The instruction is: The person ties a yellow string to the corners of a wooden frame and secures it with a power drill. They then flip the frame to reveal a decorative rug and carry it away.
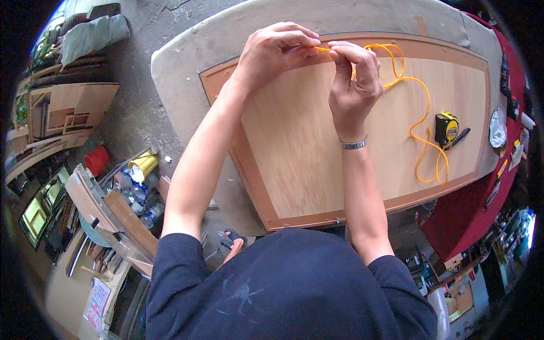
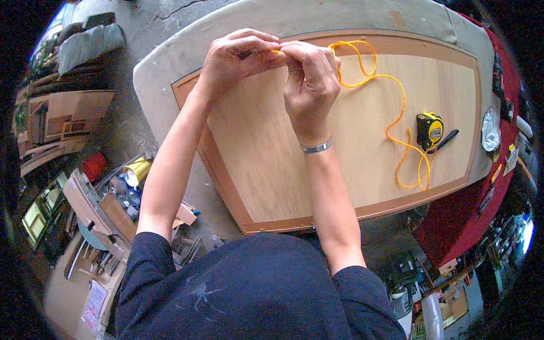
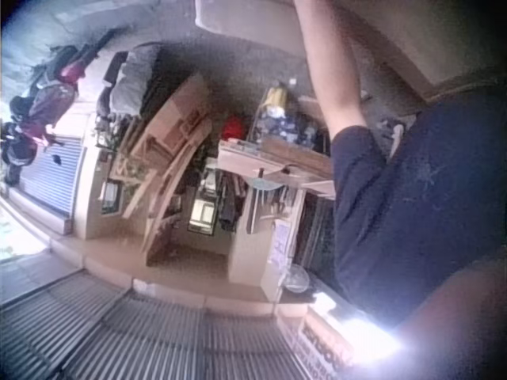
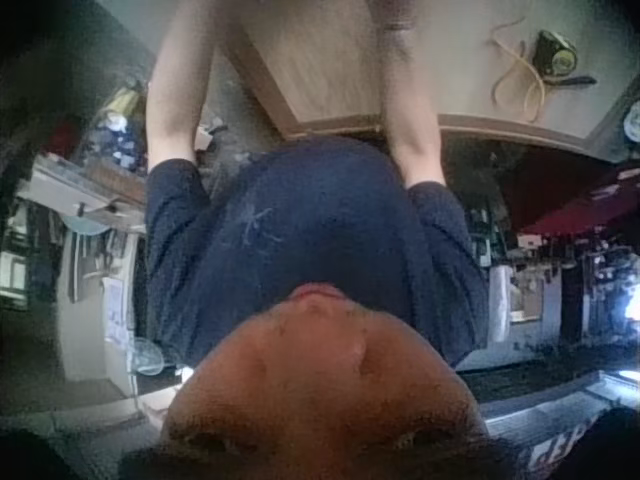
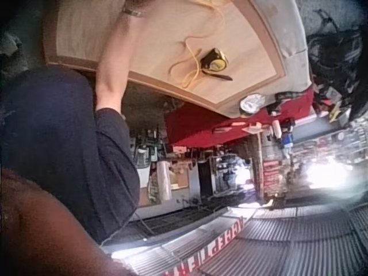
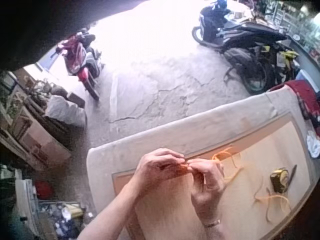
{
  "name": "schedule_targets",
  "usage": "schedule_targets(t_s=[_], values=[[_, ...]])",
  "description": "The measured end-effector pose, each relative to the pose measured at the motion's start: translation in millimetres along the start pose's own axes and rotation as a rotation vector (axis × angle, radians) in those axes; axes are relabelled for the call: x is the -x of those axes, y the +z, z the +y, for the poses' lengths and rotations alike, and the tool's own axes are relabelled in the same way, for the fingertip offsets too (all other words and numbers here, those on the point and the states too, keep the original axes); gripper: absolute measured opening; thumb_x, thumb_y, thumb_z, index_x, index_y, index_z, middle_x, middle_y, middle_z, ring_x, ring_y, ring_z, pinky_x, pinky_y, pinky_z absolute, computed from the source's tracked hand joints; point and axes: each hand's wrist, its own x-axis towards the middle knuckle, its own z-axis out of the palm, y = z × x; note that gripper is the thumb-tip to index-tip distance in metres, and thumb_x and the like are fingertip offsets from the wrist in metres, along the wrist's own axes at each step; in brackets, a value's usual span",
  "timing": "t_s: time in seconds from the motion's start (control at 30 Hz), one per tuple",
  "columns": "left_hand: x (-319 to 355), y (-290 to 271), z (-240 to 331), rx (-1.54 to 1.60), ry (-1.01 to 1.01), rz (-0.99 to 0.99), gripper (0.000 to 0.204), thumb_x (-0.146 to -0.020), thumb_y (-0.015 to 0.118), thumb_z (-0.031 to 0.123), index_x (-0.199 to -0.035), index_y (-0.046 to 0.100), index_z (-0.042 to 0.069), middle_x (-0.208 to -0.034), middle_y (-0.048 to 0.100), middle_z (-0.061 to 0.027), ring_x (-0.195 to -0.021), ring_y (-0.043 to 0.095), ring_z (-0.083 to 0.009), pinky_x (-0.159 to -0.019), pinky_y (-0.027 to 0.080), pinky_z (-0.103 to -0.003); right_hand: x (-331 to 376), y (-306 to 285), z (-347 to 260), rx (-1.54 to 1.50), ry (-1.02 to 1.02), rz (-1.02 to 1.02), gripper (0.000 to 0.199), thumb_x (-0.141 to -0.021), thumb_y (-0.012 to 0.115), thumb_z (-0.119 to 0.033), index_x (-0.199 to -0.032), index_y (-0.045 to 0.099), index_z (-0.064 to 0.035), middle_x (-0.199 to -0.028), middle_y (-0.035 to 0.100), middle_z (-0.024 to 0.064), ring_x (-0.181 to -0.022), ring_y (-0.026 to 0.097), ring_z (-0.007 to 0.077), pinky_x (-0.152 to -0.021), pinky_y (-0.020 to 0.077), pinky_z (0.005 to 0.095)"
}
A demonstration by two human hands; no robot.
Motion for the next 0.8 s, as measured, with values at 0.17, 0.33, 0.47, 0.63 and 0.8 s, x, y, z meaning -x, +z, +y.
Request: schedule_targets(t_s=[0.17, 0.33, 0.47, 0.63, 0.8], values=[[5, -2, 0, 0.103, -0.089, 0.025, 0.013, -0.084, 0.079, 0.006, -0.096, 0.076, 0.002, -0.102, 0.074, -0.0075, -0.090, 0.071, -0.0142, -0.082, 0.058, -0.029, 1, 8, -25, 0.226, 0.295, -0.093, 0.016, -0.091, 0.070, -0.016, -0.099, 0.062, -0.0043, -0.095, 0.061, 0.0106, -0.087, 0.061, 0.0295, -0.074, 0.0499, 0.0407], [-1, -1, 1, 0.174, -0.216, 0.050, 0.014, -0.087, 0.079, 0.014, -0.096, 0.076, 0.003, -0.098, 0.075, -0.0047, -0.088, 0.068, -0.0102, -0.080, 0.057, -0.028, -7, 2, -21, 0.600, 0.250, -0.365, 0.019, -0.096, 0.061, -0.025, -0.100, 0.067, -0.0073, -0.099, 0.061, 0.0132, -0.098, 0.062, 0.0320, -0.085, 0.0501, 0.0424], [-2, 4, 2, 0.224, -0.267, 0.066, 0.020, -0.090, 0.076, 0.018, -0.102, 0.075, 0.002, -0.095, 0.075, -0.0039, -0.087, 0.066, -0.0086, -0.080, 0.055, -0.027, -10, 13, -17, 0.614, 0.028, -0.260, 0.016, -0.091, 0.057, -0.016, -0.097, 0.071, -0.0096, -0.098, 0.062, 0.0126, -0.097, 0.062, 0.0290, -0.087, 0.0491, 0.0436], [-7, -4, 2, 0.174, -0.353, -0.021, 0.021, -0.092, 0.074, 0.019, -0.105, 0.074, 0.003, -0.095, 0.075, -0.0033, -0.087, 0.066, -0.0090, -0.081, 0.055, -0.026, 3, 11, -24, 0.581, 0.155, -0.258, 0.017, -0.091, 0.056, -0.013, -0.098, 0.071, -0.0125, -0.092, 0.064, 0.0104, -0.093, 0.064, 0.0279, -0.083, 0.0489, 0.0431], [-2, -1, -8, 0.196, -0.305, -0.036, 0.020, -0.094, 0.072, 0.019, -0.105, 0.074, 0.003, -0.094, 0.075, -0.0024, -0.085, 0.066, -0.0086, -0.079, 0.055, -0.025, 2, 15, -23, 0.672, 0.140, -0.187, 0.014, -0.091, 0.057, -0.016, -0.095, 0.070, -0.0131, -0.091, 0.066, 0.0089, -0.090, 0.068, 0.0272, -0.079, 0.0494, 0.0437]])
